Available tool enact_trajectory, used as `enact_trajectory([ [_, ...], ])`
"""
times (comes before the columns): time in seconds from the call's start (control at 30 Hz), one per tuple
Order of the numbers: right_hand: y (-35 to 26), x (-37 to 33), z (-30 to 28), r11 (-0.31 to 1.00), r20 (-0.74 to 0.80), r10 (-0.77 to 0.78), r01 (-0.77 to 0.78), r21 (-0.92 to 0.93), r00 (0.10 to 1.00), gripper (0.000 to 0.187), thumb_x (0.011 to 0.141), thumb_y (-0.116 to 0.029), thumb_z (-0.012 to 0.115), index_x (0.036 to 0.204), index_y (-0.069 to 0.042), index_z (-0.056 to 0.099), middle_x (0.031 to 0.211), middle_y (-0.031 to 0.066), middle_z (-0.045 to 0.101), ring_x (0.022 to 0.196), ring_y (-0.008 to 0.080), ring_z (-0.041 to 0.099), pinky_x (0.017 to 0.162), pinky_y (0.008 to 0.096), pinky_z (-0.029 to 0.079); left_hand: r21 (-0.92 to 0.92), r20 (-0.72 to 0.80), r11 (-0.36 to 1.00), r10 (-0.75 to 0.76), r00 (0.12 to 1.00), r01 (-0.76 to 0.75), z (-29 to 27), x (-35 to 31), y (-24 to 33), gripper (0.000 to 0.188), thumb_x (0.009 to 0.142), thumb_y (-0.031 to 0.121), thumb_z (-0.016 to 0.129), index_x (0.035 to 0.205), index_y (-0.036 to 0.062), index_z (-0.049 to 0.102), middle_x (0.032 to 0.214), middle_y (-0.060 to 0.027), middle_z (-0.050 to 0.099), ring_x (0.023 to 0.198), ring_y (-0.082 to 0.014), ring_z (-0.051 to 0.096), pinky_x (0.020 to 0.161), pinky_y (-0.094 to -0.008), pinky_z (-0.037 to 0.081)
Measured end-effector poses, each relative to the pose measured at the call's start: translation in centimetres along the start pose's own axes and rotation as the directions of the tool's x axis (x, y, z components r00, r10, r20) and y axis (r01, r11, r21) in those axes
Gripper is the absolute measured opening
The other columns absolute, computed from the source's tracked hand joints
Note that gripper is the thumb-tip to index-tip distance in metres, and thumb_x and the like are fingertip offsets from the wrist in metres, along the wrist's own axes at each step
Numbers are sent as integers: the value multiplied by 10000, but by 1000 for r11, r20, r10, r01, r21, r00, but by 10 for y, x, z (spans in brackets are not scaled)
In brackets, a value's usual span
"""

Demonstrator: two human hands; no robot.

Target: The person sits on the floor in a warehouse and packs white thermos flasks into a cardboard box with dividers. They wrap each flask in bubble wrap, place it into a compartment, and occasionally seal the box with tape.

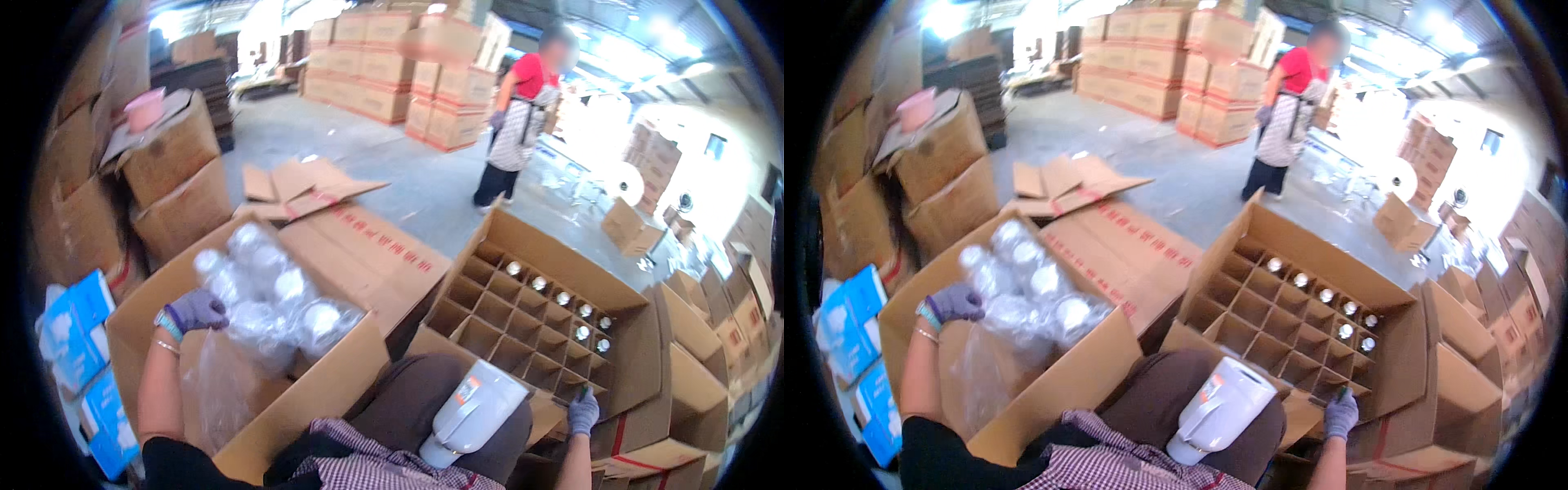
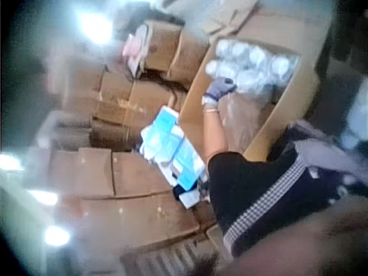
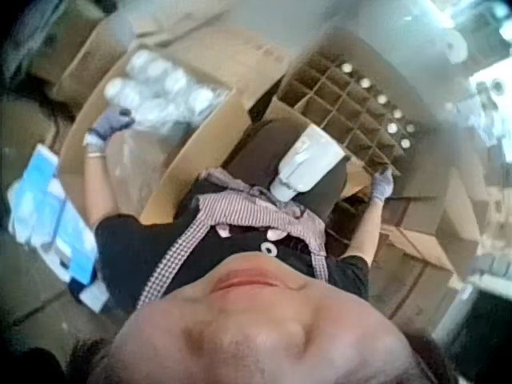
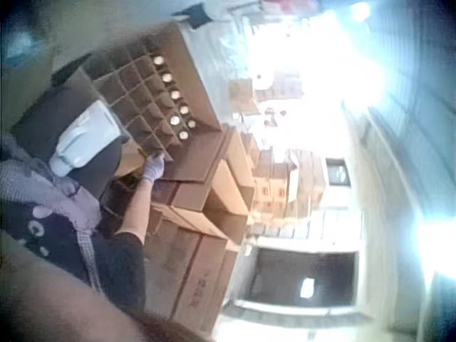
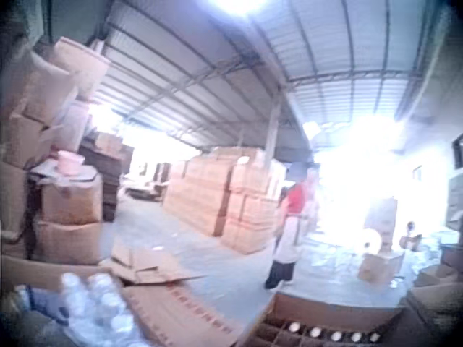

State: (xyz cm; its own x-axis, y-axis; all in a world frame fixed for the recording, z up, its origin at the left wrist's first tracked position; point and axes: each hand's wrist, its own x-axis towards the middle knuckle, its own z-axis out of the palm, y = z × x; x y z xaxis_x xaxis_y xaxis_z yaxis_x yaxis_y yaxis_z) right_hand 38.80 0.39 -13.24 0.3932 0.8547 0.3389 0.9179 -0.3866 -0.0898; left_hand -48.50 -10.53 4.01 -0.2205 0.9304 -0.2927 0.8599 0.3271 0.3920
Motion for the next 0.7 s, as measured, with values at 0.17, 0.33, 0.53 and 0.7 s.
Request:
enact_trajectory([
  [0.17,-20,5,-22,995,54,36,-41,86,998,301,886,-327,659,1072,-100,596,918,203,707,875,403,689,755,506,545,-218,102,957,216,971,-190,-54,1,73,215,802,200,732,834,-13,735,754,-68,710,662,-154,657,651,-304,531],
  [0.33,-8,4,14,994,307,89,-105,34,947,393,921,-419,612,1132,-88,618,1047,200,716,1014,359,688,901,470,535,-582,-361,599,415,835,-550,-93,-2,90,183,809,168,721,832,-11,693,811,-48,687,789,-150,658,749,-292,535],
  [0.53,0,24,7,998,254,34,-47,48,967,351,923,-382,588,1045,-65,672,1062,207,710,1016,372,682,898,480,535,-600,-718,-297,609,336,-743,-87,34,198,442,978,264,591,1359,43,557,1310,-93,621,1225,-241,558,1082,-405,419],
  [0.7,30,32,-22,882,-108,-54,98,460,993,364,917,-365,569,1044,-38,667,1052,252,682,994,440,642,879,524,505,-830,-486,-432,870,79,-352,-116,112,237,440,1066,300,432,1409,35,513,1426,-125,546,1302,-250,501,1166,-438,324],
])
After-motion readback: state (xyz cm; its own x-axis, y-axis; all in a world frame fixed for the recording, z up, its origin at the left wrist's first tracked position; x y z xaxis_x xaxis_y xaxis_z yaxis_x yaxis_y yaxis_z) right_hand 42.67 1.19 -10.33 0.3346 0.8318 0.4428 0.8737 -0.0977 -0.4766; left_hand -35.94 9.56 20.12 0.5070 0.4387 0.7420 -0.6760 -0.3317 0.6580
